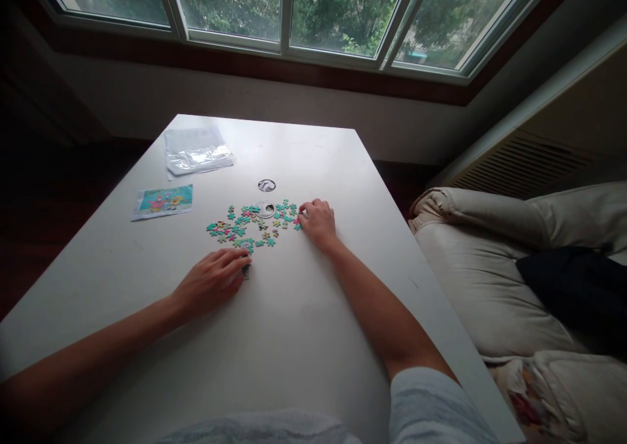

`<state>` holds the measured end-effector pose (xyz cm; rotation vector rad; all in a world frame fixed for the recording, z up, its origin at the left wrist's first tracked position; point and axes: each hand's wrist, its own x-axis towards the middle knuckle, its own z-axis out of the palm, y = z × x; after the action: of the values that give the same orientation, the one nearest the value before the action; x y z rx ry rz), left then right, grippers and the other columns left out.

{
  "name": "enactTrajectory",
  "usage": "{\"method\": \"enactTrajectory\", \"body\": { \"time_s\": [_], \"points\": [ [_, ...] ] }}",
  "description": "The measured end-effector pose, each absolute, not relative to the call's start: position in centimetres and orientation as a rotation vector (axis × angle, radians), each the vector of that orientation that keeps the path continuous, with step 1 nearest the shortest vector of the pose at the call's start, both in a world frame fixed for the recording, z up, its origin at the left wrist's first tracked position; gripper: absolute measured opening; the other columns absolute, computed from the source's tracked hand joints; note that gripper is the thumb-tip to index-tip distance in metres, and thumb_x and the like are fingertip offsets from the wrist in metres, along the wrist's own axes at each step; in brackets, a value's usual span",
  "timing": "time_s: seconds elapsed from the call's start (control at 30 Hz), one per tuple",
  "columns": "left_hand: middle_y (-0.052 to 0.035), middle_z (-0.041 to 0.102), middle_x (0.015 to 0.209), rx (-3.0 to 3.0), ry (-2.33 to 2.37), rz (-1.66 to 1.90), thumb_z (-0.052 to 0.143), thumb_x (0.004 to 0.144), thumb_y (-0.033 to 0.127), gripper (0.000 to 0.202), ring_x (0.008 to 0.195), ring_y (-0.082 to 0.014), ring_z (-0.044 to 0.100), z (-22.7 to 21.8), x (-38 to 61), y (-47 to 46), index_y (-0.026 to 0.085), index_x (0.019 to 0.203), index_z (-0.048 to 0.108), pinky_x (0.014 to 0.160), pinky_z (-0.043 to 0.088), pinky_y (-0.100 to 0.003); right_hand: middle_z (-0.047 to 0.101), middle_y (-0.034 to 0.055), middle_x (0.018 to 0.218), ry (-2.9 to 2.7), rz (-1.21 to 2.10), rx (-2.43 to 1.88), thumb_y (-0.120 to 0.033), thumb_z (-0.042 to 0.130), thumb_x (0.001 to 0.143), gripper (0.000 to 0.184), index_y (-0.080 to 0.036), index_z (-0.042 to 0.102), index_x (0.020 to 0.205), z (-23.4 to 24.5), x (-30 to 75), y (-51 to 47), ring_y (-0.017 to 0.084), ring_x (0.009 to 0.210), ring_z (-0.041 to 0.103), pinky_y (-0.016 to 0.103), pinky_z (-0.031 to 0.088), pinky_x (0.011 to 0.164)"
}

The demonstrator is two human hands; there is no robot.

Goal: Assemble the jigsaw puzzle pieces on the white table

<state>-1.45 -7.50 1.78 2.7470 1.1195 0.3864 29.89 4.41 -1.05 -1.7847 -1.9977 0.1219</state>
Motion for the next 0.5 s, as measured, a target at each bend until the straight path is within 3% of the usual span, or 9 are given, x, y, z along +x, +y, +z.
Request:
{"method": "enactTrajectory", "body": {
  "time_s": [0.27, 0.5],
  "points": [
    [-0.0102, 0.057, 0.140, 2.746, 1.122, 0.400, 0.055, 0.092, 0.021, 0.039, 0.127, -0.0266, 0.053, 1.7, -1.3, -7.5, 0.022, 0.131, 0.057, 0.107, 0.046, -0.046, 0.066, 0.0065, 0.094, -1.983, 0.291, -1.837, -0.026, 0.068, 0.080, 0.014, -0.023, 0.068, 0.094, -0.7, 30.3, 5.3, 0.026, 0.094, 0.055, 0.038, 0.040, 0.084],
    [-0.0104, 0.058, 0.140, 2.753, 1.115, 0.404, 0.056, 0.092, 0.022, 0.038, 0.127, -0.0270, 0.053, 1.7, -1.5, -7.3, 0.021, 0.130, 0.058, 0.106, 0.047, -0.047, 0.068, 0.0001, 0.081, -1.818, 0.573, -1.487, -0.024, 0.061, 0.081, 0.018, -0.022, 0.067, 0.098, -0.6, 29.3, 4.2, 0.016, 0.074, 0.060, 0.032, 0.045, 0.078]
  ]
}}
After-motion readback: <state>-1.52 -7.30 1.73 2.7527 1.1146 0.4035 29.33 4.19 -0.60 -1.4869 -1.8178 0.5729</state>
